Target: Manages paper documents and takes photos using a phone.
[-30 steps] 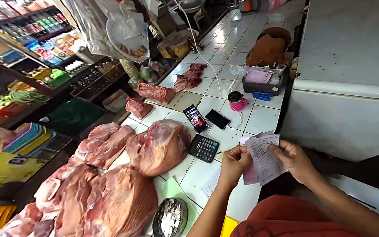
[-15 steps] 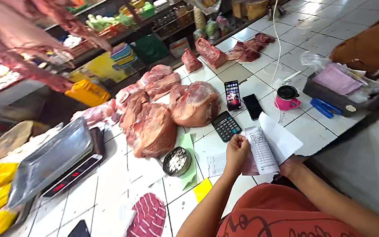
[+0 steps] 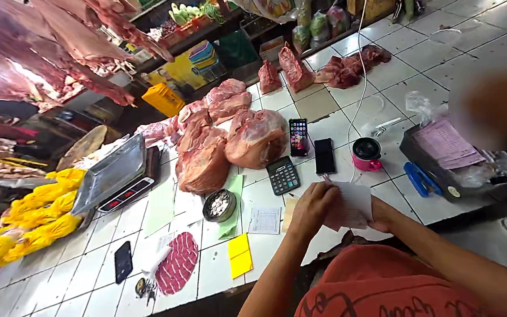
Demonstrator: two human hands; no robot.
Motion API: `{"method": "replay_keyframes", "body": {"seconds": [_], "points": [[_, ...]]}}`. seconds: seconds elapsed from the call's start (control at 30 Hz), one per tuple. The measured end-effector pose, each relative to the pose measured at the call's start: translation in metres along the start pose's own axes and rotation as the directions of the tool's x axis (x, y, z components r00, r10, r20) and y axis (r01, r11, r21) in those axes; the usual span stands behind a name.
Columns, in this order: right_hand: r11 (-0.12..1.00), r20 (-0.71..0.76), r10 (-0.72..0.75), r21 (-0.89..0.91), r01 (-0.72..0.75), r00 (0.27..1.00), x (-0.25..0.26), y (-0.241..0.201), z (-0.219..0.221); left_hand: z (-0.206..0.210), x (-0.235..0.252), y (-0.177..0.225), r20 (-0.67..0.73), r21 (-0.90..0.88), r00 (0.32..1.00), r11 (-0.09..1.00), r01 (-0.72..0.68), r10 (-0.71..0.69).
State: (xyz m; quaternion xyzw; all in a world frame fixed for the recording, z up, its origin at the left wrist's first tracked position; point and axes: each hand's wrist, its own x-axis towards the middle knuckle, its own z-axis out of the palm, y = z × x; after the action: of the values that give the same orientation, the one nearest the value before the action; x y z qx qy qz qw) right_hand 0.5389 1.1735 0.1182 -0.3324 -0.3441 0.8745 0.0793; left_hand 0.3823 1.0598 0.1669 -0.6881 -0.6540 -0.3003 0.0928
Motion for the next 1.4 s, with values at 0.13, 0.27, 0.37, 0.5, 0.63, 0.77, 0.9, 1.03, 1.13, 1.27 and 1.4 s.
{"method": "replay_keyframes", "body": {"seconds": [0.13, 0.27, 0.37, 0.5, 0.63, 0.77, 0.9, 1.03, 1.13, 1.27, 1.4], "points": [[0.997, -0.043, 0.069, -0.024, -0.07, 0.997, -0.002, -0.027, -0.02, 0.002, 0.013, 0.011, 0.042, 0.115, 0.999, 0.993, 0.026, -0.031], [0.98, 0.184, 0.176, -0.125, -0.155, 0.967, 0.013, -0.046, -0.057, -0.001, 0.019, 0.008, 0.103, 0.144, 0.977, 0.975, 0.17, -0.185], [0.954, 0.337, 0.22, -0.271, -0.129, 0.916, 0.014, -0.064, -0.083, 0.004, 0.021, 0.001, 0.151, 0.175, 0.967, 0.968, 0.177, -0.204], [0.928, 0.292, 0.115, -0.372, 0.002, 0.949, -0.011, -0.099, -0.108, 0.019, 0.035, -0.004, 0.145, 0.099, 0.958, 0.967, 0.237, -0.249], [0.862, 0.156, -0.112, -0.477, 0.174, 0.981, -0.032, -0.136, -0.14, 0.049, 0.09, 0.025, -0.035, -0.284, 0.927, 0.893, 0.348, -0.372], [0.882, 0.123, -0.393, -0.228, 0.412, 0.911, -0.055, -0.136, -0.175, 0.11, 0.151, 0.059, -0.052, -0.613, 0.909, 0.732, 0.298, -0.414], [0.881, -0.03, -0.4, -0.287, 0.375, 0.916, -0.087, -0.129, -0.213, 0.179, 0.2, 0.083, 0.144, -0.752, 0.849, 0.502, 0.428, -0.509], [0.815, -0.248, -0.45, -0.506, 0.281, 0.858, -0.125, -0.108, -0.249, 0.24, 0.218, 0.096, 0.489, -0.637, 0.623, 0.238, 0.733, -0.611], [0.828, -0.349, -0.516, -0.436, 0.352, 0.782, -0.149, -0.089, -0.266, 0.265, 0.219, 0.107, 0.578, -0.5, 0.523, 0.233, 0.834, -0.626], [0.859, -0.412, -0.505, -0.328, 0.394, 0.758, -0.166, -0.074, -0.268, 0.269, 0.229, 0.116, 0.619, -0.349, 0.483, 0.335, 0.875, -0.619], [0.885, -0.41, -0.46, -0.28, 0.371, 0.788, -0.168, -0.064, -0.264, 0.283, 0.233, 0.111, 0.658, -0.398, 0.431, 0.201, 0.895, -0.618]]}}
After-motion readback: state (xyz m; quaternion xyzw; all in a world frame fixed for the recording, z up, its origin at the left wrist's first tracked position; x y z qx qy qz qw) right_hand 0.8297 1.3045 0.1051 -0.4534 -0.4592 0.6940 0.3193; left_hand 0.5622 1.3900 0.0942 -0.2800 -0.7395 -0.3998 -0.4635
